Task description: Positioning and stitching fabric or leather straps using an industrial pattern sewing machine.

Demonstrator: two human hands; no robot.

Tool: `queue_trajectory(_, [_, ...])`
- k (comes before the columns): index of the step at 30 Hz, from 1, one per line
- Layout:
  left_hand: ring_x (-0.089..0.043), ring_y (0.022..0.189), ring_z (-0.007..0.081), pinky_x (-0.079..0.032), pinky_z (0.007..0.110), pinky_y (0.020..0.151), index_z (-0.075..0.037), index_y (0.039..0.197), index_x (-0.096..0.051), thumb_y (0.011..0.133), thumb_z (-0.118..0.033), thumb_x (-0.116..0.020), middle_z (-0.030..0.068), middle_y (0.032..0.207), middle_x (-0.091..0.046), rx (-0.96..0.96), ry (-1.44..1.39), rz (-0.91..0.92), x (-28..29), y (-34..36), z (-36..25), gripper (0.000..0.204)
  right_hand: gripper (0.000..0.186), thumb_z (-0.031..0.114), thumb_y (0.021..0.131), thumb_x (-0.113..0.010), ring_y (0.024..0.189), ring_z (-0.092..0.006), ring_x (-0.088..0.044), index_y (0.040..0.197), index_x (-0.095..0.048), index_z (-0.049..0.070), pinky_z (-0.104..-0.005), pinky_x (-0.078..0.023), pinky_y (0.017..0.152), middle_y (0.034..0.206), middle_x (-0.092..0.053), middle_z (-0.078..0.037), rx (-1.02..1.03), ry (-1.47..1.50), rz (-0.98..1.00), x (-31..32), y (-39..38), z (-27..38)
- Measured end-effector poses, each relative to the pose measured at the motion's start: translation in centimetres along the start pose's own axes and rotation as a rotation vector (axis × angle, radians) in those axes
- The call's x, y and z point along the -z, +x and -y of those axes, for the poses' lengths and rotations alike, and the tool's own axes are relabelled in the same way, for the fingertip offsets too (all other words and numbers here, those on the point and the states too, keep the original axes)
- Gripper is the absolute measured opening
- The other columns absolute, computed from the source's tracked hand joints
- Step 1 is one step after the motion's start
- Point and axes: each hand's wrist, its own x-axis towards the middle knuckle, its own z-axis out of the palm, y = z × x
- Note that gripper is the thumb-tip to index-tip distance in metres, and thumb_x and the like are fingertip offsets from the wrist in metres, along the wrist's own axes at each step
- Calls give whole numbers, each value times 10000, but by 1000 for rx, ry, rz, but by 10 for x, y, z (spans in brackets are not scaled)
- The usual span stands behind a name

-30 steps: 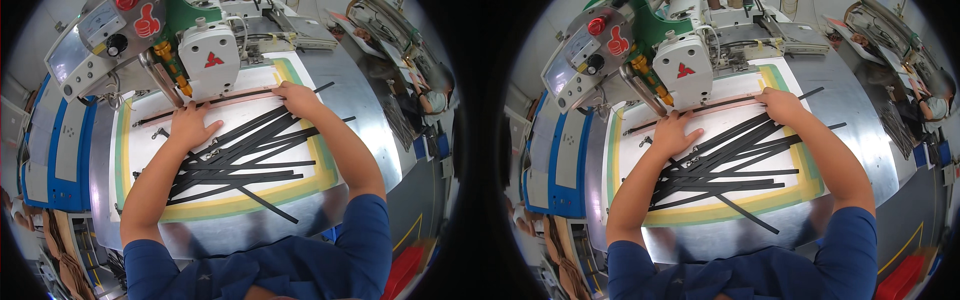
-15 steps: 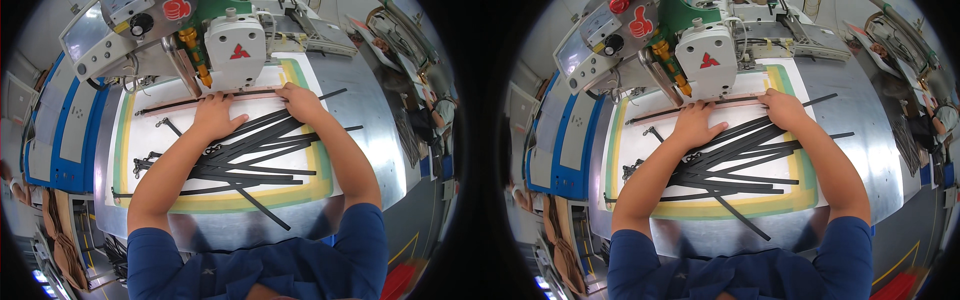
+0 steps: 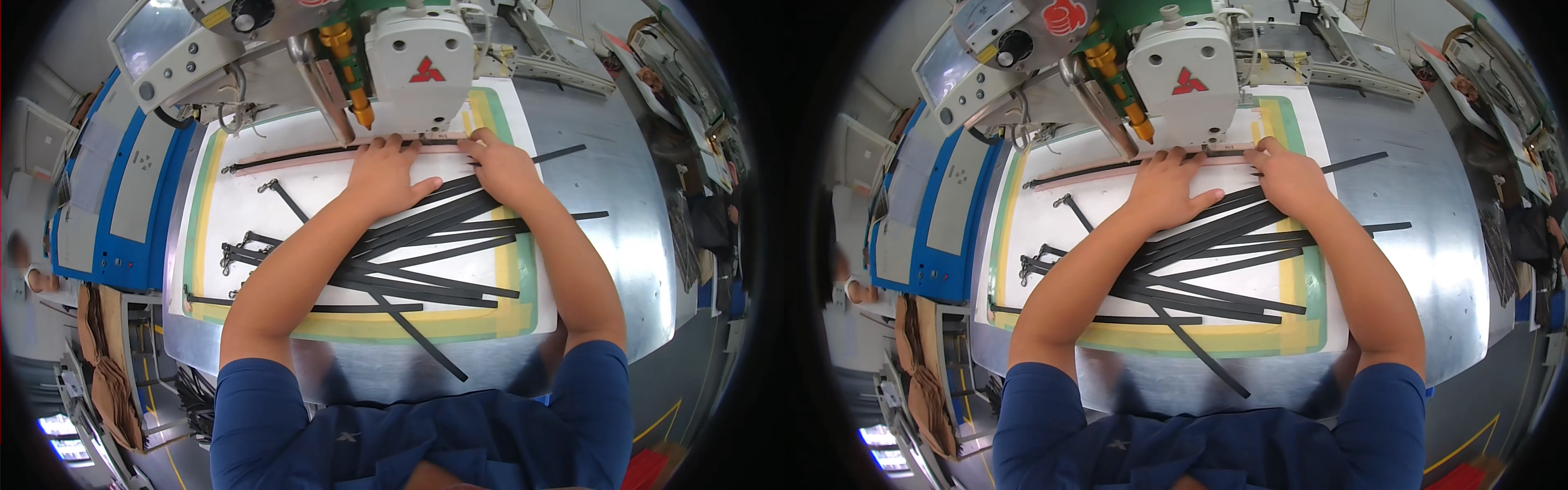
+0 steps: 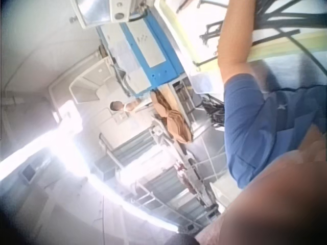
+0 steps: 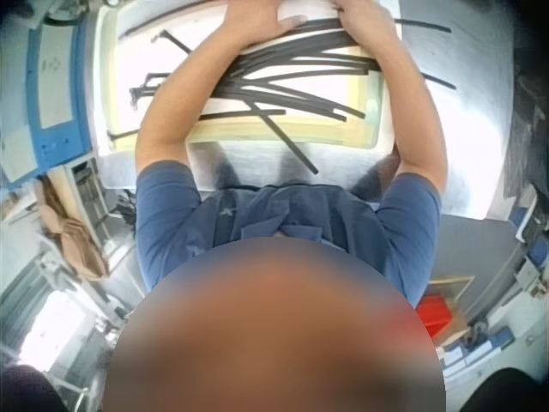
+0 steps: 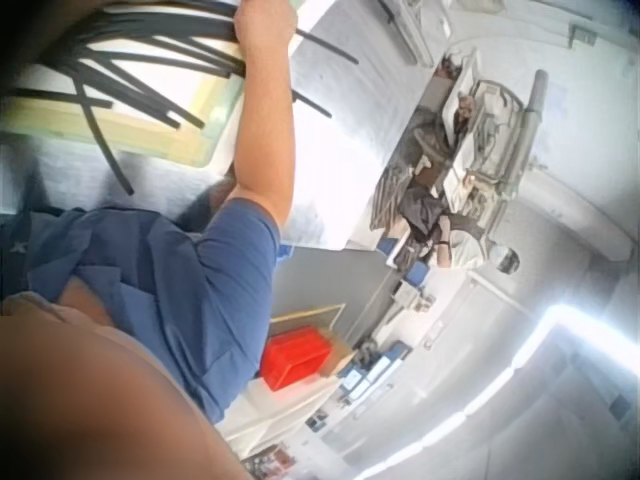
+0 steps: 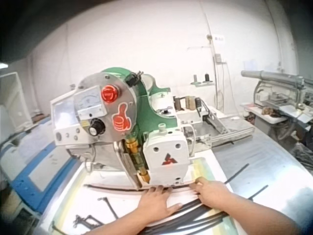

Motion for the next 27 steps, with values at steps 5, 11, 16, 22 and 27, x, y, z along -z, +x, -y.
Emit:
queue_trajectory(5, [-572, 1281, 405, -429, 523, 1109, -139, 1464, -636, 913, -702, -650, 193, 1384, -615, -32, 20, -11, -7, 7, -7, 788, 435, 85, 940, -613, 1053, -302, -723, 1346, -692, 220, -435, -596, 885, 1312, -654, -18, -7, 25, 16, -2, -1, -3])
queue_trajectory(11, [-594, 1255, 399, -439, 528, 1082, -106, 1453, -635, 902, -698, -650, 202, 1360, -630, -35, 17, -32, -12, 7, -10, 809, 438, 90, 947, -605, 1077, -292, -718, 1348, -700, 238, -430, -586, 913, 1309, -658, -21, -11, 25, 35, 1, -6, -1])
queue_trajectory(16, [-600, 1272, 384, -439, 529, 1085, -96, 1445, -628, 938, -637, -641, 200, 1366, -630, -72, 34, -172, -15, -14, 18, 742, 380, 107, 970, -605, 1080, -302, -713, 1315, -717, 220, -432, -577, 921, 1355, -650, -11, -46, 44, 36, 2, -8, -5])
queue_trajectory(22, [-703, 1078, 368, -522, 509, 992, -56, 1180, -762, 1004, -393, -616, 197, 1116, -749, 62, 129, -53, 12, -50, 147, 407, 355, 94, 960, -615, 1031, -318, -720, 1285, -727, 185, -443, -579, 900, 1328, -655, -23, -21, 69, 6, 0, -8, -9])
queue_trajectory(27, [-645, 1267, 401, -530, 515, 1055, -65, 1493, -579, 1031, -389, -560, 219, 1371, -672, 721, 254, -152, 33, -87, 270, 565, 350, 95, 941, -626, 1013, -335, -719, 1266, -729, 173, -454, -580, 894, 1303, -662, -35, -13, 88, -9, 1, -7, -11])
